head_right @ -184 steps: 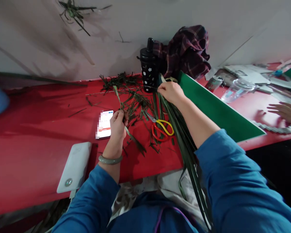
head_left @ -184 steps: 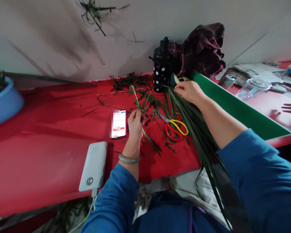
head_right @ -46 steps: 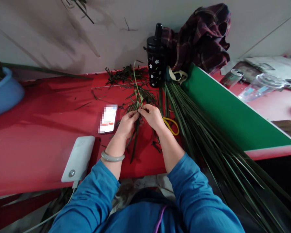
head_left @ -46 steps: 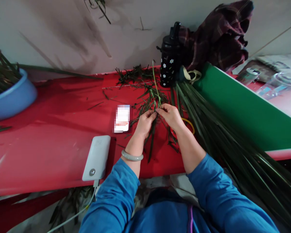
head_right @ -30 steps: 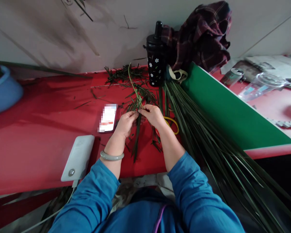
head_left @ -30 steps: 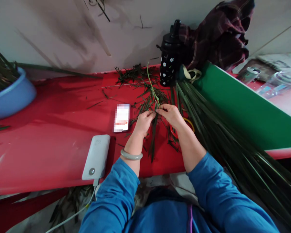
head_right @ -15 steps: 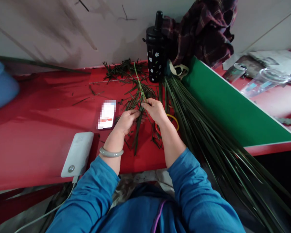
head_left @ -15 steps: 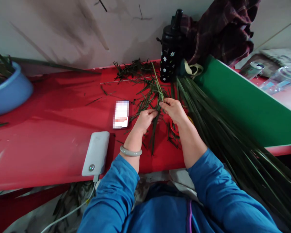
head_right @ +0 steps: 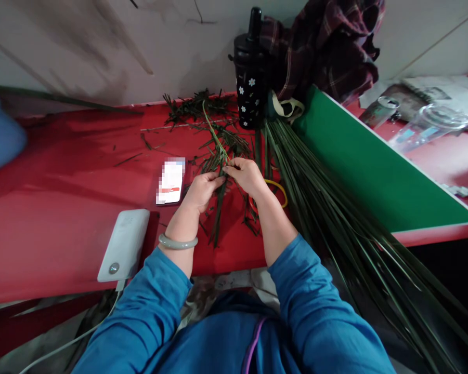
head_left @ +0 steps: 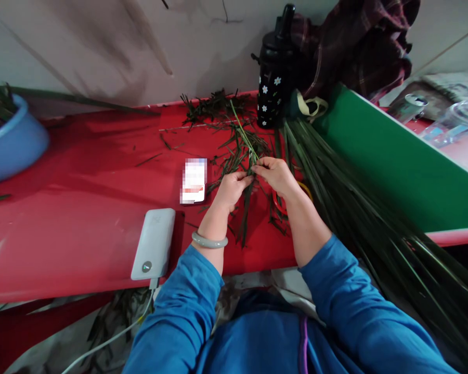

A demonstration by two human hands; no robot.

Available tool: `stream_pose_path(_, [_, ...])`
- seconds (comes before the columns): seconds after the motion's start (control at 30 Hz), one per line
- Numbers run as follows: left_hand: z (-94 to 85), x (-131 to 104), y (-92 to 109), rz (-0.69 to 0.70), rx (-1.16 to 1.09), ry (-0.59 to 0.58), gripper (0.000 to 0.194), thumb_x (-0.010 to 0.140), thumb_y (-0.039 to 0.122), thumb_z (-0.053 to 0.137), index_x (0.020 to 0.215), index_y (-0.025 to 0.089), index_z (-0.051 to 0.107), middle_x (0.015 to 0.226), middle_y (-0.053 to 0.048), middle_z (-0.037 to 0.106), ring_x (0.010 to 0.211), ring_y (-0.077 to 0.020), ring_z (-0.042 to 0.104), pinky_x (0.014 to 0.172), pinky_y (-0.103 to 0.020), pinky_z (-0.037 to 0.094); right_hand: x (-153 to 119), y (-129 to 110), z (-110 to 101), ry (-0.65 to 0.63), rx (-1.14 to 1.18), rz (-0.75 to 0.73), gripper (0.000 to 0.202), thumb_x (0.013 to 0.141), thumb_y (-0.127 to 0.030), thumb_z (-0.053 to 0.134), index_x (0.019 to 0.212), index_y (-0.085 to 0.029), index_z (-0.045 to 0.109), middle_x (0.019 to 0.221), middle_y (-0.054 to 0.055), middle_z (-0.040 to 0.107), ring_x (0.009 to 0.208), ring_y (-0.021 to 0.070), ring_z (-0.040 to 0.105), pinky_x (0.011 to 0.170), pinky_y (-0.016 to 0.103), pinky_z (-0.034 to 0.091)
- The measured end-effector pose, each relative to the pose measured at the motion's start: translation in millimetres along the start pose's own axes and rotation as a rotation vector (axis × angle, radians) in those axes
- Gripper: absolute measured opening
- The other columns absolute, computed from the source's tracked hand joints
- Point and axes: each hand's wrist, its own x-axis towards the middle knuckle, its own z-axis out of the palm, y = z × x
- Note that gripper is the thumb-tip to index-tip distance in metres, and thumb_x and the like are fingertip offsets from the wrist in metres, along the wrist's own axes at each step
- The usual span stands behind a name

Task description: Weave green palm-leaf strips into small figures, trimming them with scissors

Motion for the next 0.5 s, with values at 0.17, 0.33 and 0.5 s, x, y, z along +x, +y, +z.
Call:
stream_pose_path(0.17, [-0.4,1.2,-0.8,0.091,0.004,0.098,0.011,0.066,0.022,0.059,0.058,0.015,0.055,0.05,0.002,0.055,0.051,-0.0105,0.054,0.056,-0.025,0.045,-1.8,-6.6,3.3,0.072,-0.065,0.006,0.031,0.072,-0.044,0.048,0.062,-0.015,0.054,0.049,-0.005,0.041,0.048,0.0069,0.035,0.048,0.021,0.028])
stream_pose_path(0.33, [0.6,5.8,-3.0,0.17,-0.137,0.248,0.012,0.067,0.021,0.055,0.057,0.015,0.052,0.049,0.004,0.052,0.047,-0.0077,0.049,0.052,-0.021,0.041,-6.0,-11.6,10.3,0.171,-0.02,-0.008,0.04,0.08,-0.041,0.032,0.075,-0.014,0.062,0.054,-0.001,0.049,0.054,0.01,0.047,0.053,0.022,0.036])
stream_pose_path(0.5, [1.8,5.9,-2.2,0.175,-0.199,0.325,0.009,0.066,0.023,0.055,0.063,0.015,0.055,0.052,0.003,0.054,0.05,-0.0074,0.05,0.054,-0.021,0.04,-14.4,-14.1,26.2,0.092,-0.155,-0.073,0.04,0.081,-0.031,0.035,0.113,-0.015,0.053,0.066,0.002,0.06,0.061,0.0135,0.055,0.062,0.026,0.043])
